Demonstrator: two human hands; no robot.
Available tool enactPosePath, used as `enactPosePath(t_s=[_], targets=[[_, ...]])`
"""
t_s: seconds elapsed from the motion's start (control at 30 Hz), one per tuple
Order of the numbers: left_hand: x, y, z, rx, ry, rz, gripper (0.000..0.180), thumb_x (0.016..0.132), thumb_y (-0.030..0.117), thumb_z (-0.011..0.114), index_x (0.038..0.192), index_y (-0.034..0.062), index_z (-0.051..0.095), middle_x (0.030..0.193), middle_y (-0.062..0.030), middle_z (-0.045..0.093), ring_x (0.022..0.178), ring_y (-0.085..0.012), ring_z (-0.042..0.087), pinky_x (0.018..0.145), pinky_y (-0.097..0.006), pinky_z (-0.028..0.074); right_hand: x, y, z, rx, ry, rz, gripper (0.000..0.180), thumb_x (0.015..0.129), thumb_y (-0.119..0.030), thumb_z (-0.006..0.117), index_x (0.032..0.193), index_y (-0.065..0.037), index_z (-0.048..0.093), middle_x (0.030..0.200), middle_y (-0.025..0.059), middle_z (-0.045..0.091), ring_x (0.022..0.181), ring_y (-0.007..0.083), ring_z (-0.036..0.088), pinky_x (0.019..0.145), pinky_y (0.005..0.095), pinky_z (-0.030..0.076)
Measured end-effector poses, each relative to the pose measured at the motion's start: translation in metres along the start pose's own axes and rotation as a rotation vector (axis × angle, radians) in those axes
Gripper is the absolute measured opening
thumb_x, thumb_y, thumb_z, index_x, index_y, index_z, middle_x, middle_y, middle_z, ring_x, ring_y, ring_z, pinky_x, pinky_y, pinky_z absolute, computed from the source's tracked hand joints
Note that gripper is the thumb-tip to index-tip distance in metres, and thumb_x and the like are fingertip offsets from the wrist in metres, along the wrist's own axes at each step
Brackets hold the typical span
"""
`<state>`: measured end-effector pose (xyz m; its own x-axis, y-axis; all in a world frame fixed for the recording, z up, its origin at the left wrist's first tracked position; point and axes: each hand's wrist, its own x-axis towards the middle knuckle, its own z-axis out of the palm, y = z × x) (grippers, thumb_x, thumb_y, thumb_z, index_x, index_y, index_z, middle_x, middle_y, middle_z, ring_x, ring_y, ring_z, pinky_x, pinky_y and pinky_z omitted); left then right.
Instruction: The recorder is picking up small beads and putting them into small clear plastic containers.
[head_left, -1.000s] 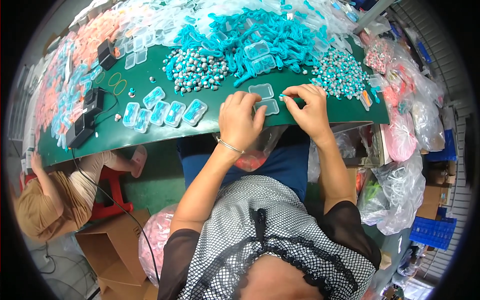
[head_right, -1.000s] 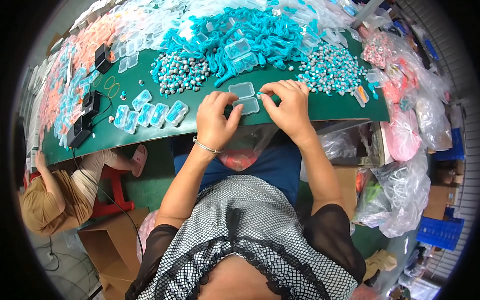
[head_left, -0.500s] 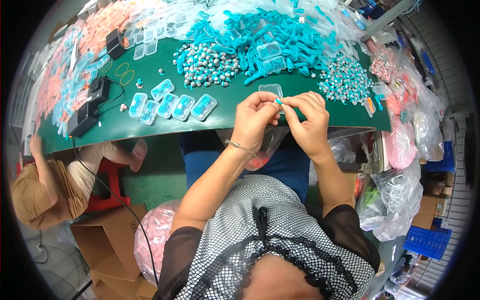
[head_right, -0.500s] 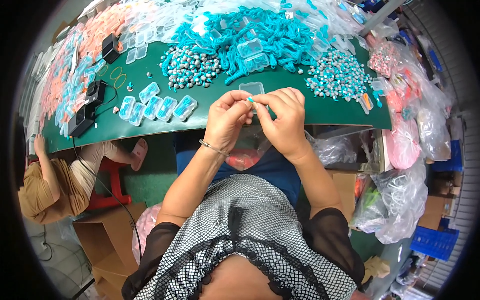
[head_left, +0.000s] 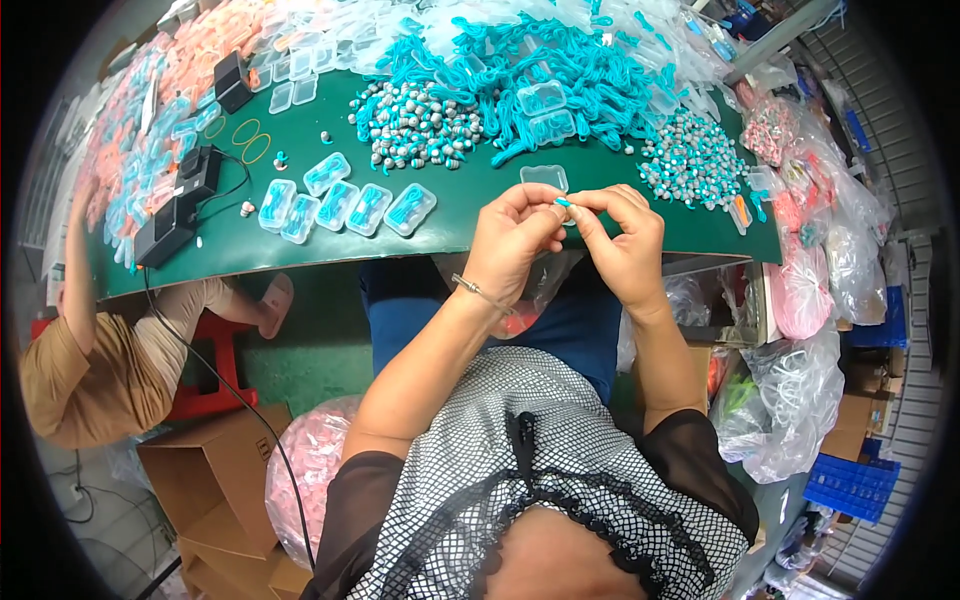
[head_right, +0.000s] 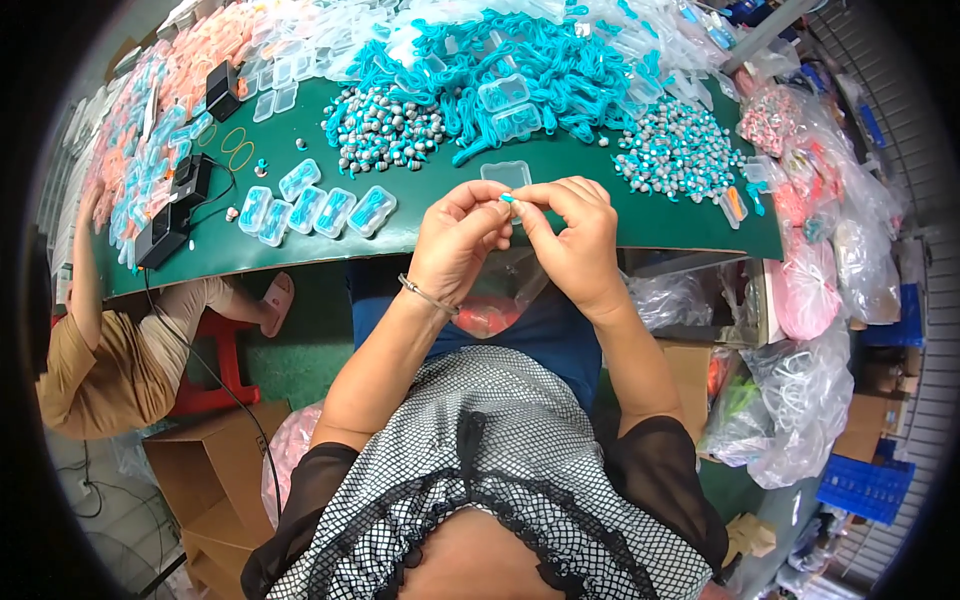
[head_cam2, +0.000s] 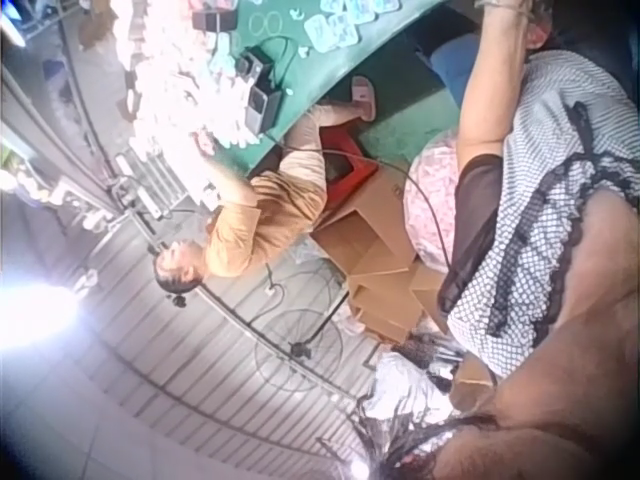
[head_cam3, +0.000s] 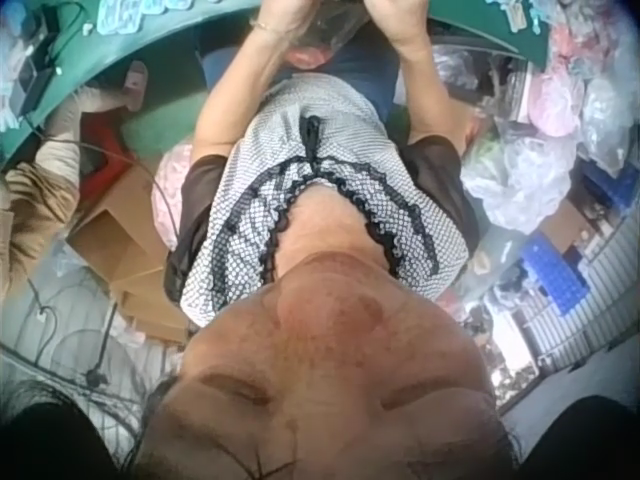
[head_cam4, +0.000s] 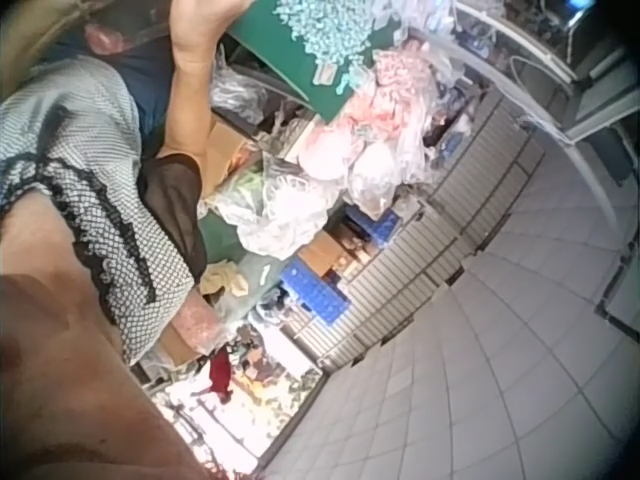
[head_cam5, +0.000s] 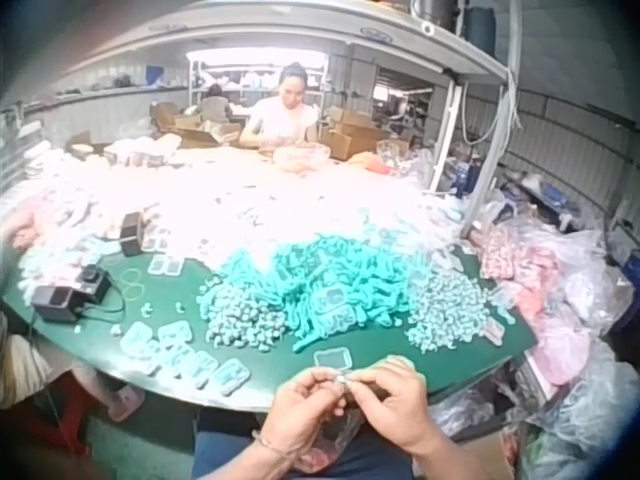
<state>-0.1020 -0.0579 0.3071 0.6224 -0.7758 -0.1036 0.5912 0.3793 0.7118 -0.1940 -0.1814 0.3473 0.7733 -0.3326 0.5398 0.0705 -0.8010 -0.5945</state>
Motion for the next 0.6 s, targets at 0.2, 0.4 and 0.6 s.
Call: enactPosePath(t_s=[0.2, 0.4, 0.6], targets=[[0.001, 0.003, -0.001, -0.019, -0.044, -0.056, 0.025, 0.091, 0.009, 0.065, 0.113, -0.0023, 0.063, 0.094, -0.0052, 0.068, 0.075, -0.009, 0.064, 0.064, -0.021, 0.053, 0.001, 0.005, 0.001, 0.015, 0.025, -0.056, 0.007, 0.079, -0.007, 0.072, 0.086, -0.007, 0.071, 0.084, 0.0065, 0.07, 0.077, 0.0251, 0.064, 0.075, 0.0369, 0.045], [0.006, 0.013, -0.03, 1.307, -0.04, 0.591, 0.046, 0.08, 0.007, 0.072, 0.124, 0.0046, 0.061, 0.107, -0.0104, 0.062, 0.091, -0.0231, 0.064, 0.074, -0.032, 0.053, 0.004, 0.021, -0.008, -0.351, -0.101, -0.185, 0.006, 0.08, -0.01, 0.071, 0.085, -0.01, 0.068, 0.082, 0.0031, 0.067, 0.082, 0.0231, 0.062, 0.088, 0.0417, 0.04], [0.009, 0.003, -0.029, 1.566, -0.039, 0.635, 0.047, 0.074, 0.017, 0.079, 0.118, 0.0073, 0.064, 0.101, -0.0123, 0.059, 0.094, -0.0313, 0.059, 0.079, -0.042, 0.049, -0.001, 0.027, 0.006, -0.483, -0.175, -0.228, 0.007, 0.08, -0.012, 0.072, 0.086, -0.012, 0.068, 0.083, 0.0014, 0.065, 0.087, 0.021, 0.061, 0.095, 0.049, 0.037]])
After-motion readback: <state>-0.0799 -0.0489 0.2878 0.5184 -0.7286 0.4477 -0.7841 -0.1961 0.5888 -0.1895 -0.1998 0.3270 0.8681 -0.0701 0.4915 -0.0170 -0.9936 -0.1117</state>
